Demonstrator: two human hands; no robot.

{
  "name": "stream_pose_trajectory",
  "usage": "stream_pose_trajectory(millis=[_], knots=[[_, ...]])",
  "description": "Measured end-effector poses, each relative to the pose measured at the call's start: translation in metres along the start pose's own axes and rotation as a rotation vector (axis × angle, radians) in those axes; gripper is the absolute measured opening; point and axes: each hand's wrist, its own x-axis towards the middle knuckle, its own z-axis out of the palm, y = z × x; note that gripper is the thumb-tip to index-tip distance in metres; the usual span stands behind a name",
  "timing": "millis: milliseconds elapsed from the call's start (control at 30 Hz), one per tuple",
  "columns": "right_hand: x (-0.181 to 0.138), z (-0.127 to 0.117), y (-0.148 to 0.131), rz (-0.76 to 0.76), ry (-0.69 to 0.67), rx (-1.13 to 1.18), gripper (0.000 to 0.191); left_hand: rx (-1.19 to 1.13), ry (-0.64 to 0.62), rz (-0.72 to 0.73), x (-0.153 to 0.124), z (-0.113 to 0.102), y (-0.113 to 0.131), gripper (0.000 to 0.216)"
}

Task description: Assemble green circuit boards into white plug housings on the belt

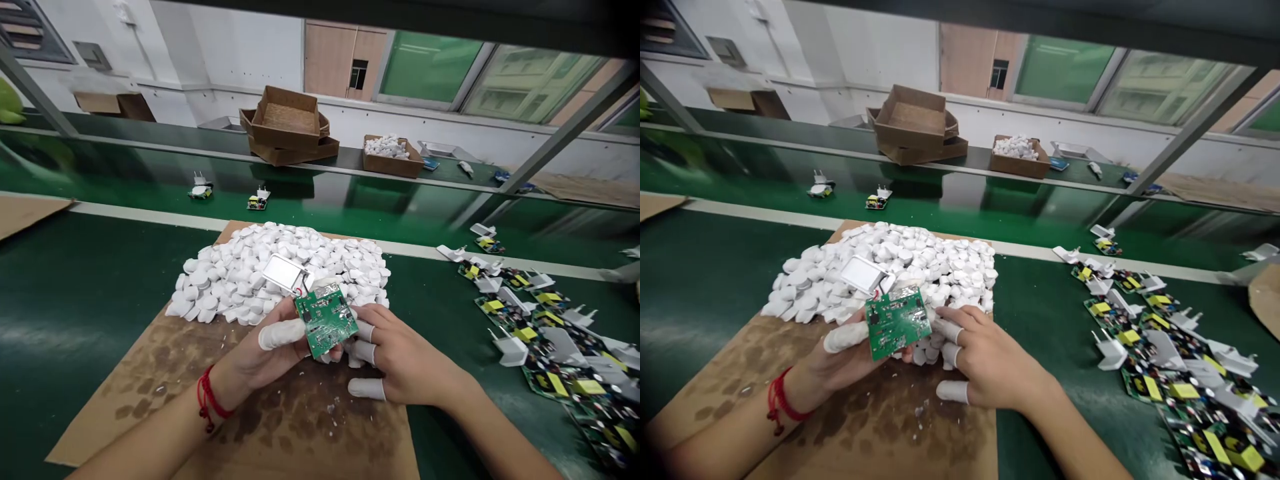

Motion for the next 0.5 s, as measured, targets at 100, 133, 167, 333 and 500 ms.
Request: stream_pose_trajectory(millis=[100,133,167,333,500], knots=[[0.0001,0.0031,0.0016,-0.026,-0.018,-0.055,0.032,-0.022,0.004,0.01,-0.0014,-0.001,-0.0002,0.024],[0.0003,0.0033,0.0015,-0.025,-0.024,-0.07,0.031,-0.024,0.004,0.014,-0.0015,-0.0013,-0.0002,0.024],[0.0004,0.0031,0.0012,-0.021,-0.031,-0.083,0.029,-0.02,0.007,0.014,-0.0015,-0.0017,-0.0002,0.025],[0.0008,0.0005,-0.0018,-0.024,-0.054,-0.116,0.021,0.022,0.025,0.008,-0.001,-0.0027,0.0002,0.027],[0.0012,-0.0044,-0.007,-0.031,-0.07,-0.069,0.017,0.056,0.043,0.005,-0.0002,-0.0014,0.0026,0.032]])
